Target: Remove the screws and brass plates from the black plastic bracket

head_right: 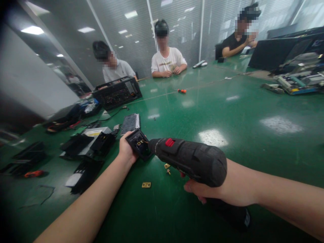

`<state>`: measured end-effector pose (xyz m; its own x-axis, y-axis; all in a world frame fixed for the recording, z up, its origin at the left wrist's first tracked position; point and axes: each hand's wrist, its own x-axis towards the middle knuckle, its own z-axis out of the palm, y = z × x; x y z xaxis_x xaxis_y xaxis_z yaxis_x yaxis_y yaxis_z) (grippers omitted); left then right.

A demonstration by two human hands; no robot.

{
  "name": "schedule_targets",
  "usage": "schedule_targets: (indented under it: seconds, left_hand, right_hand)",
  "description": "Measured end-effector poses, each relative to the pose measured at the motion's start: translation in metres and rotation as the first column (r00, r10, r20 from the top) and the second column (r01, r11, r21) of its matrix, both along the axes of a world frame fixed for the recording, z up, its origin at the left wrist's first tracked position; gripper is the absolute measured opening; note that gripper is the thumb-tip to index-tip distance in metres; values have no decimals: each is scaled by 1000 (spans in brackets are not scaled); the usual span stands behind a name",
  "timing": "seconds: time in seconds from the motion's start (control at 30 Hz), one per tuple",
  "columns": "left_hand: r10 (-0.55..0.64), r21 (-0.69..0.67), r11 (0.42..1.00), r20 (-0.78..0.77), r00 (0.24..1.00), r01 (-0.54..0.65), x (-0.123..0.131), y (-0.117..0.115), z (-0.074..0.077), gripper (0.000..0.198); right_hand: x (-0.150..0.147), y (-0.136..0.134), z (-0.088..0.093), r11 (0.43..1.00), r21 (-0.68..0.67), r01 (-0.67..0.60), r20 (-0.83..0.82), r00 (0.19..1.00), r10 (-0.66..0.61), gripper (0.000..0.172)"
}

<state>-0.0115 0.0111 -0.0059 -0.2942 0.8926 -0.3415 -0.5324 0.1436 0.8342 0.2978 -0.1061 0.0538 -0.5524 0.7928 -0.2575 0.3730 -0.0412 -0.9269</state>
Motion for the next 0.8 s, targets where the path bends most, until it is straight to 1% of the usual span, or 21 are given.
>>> schedule_targets:
  seconds: [0.1, 0.17, 0.23, 0.3, 0.4, 0.47, 0.53, 0.6, 0.63, 0.7, 0.73, 0.8]
  left_hand:
    - [-7, -6, 1000, -8, 1000, 7, 0, 0, 0, 22]
    - [-9, -7, 1000, -14, 1000, 9, 0, 0, 1, 22]
    - [-14, -14, 1000, -19, 1000, 14, -1, 0, 1, 22]
    - [-19, -23, 1000, -19, 1000, 19, -2, 0, 0, 22]
    - [-23, -27, 999, -14, 1000, 23, -4, -1, -1, 24]
    - [-22, -31, 999, -15, 1000, 22, -4, -1, -1, 24]
    - [-19, -37, 999, -19, 1000, 18, -3, -1, -1, 24]
    - [-16, -37, 999, -17, 1000, 16, -2, -1, -1, 24]
    - [-16, -32, 999, -12, 1000, 15, -2, -1, 0, 23]
    - [-14, -16, 1000, -1, 1000, 14, -2, -1, 0, 22]
    - [-13, -11, 1000, 2, 1000, 13, -1, -1, 1, 21]
    - [-15, -13, 1000, 3, 1000, 15, -2, -1, 1, 20]
  right_hand:
    - [-3, -5, 12, 989, -110, 103, 49, 994, -98, 24]
    - [-4, -7, 15, 987, -111, 117, 56, 992, -111, 22]
    - [-3, -7, 11, 986, -105, 132, 38, 991, -129, 25]
    - [-2, -5, 2, 985, -103, 141, 3, 990, -141, 34]
    - [0, 0, -14, 990, -127, 62, -67, 995, -71, 41]
    - [0, 4, -22, 992, -120, 40, -115, 992, -54, 49]
    - [1, 9, -28, 994, -105, 32, -136, 990, -46, 68]
    - [3, 14, -34, 995, -93, -42, -140, 990, 29, 89]
    - [4, 16, -37, 992, -89, -86, -136, 988, 73, 94]
    - [4, 19, -39, 986, -83, -141, -127, 983, 130, 99]
    - [4, 19, -38, 986, -84, -141, -123, 984, 130, 100]
    - [1, 15, -30, 992, -90, -88, -120, 990, 77, 97]
